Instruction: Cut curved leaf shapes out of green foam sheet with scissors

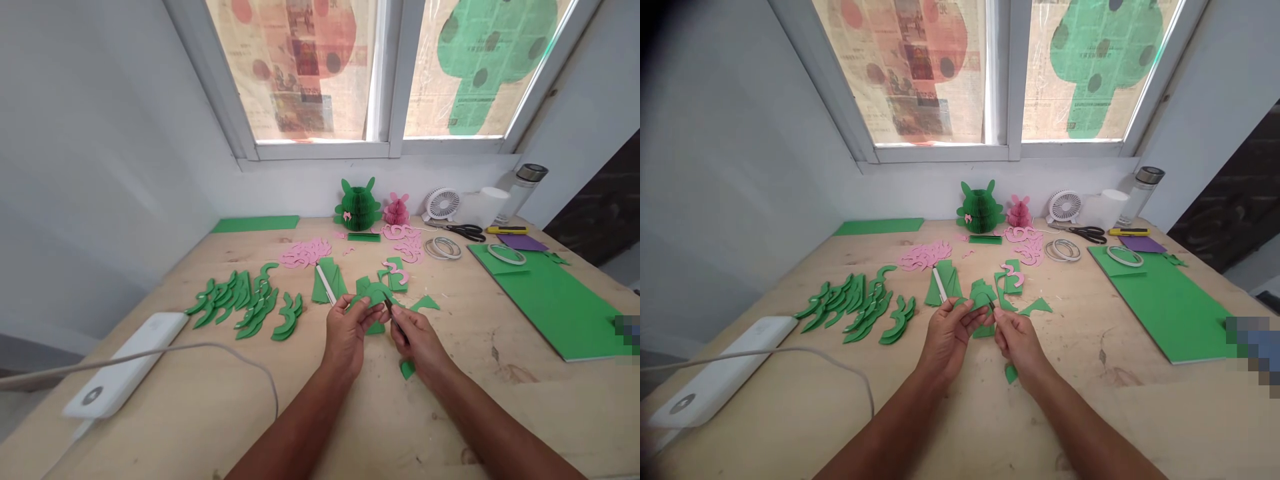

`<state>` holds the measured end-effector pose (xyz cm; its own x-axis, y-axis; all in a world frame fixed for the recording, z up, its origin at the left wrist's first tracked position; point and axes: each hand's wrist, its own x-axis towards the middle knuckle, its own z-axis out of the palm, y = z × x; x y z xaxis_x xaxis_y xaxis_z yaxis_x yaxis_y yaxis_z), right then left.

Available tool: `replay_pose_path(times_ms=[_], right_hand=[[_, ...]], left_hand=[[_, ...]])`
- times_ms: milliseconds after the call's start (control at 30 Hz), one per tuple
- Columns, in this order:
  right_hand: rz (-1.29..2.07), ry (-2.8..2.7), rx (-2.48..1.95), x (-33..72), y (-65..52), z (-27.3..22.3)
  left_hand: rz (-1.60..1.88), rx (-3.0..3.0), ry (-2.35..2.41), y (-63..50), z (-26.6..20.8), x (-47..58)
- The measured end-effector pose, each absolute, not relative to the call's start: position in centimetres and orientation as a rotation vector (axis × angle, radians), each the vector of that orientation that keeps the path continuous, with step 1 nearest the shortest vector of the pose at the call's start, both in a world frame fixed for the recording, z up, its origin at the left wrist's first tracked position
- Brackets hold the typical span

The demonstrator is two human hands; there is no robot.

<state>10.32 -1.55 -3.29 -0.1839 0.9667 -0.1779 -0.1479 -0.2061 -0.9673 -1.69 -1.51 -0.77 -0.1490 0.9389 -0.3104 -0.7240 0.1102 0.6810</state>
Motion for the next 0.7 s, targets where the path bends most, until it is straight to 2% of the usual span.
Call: replay_pose_path(times_ms=[700], right_hand=[[1.582, -1.069, -1.137, 10.35, -1.51, -3.34]], left_hand=[[1.477, 0.309, 0.896, -1.46, -0.73, -1.76]])
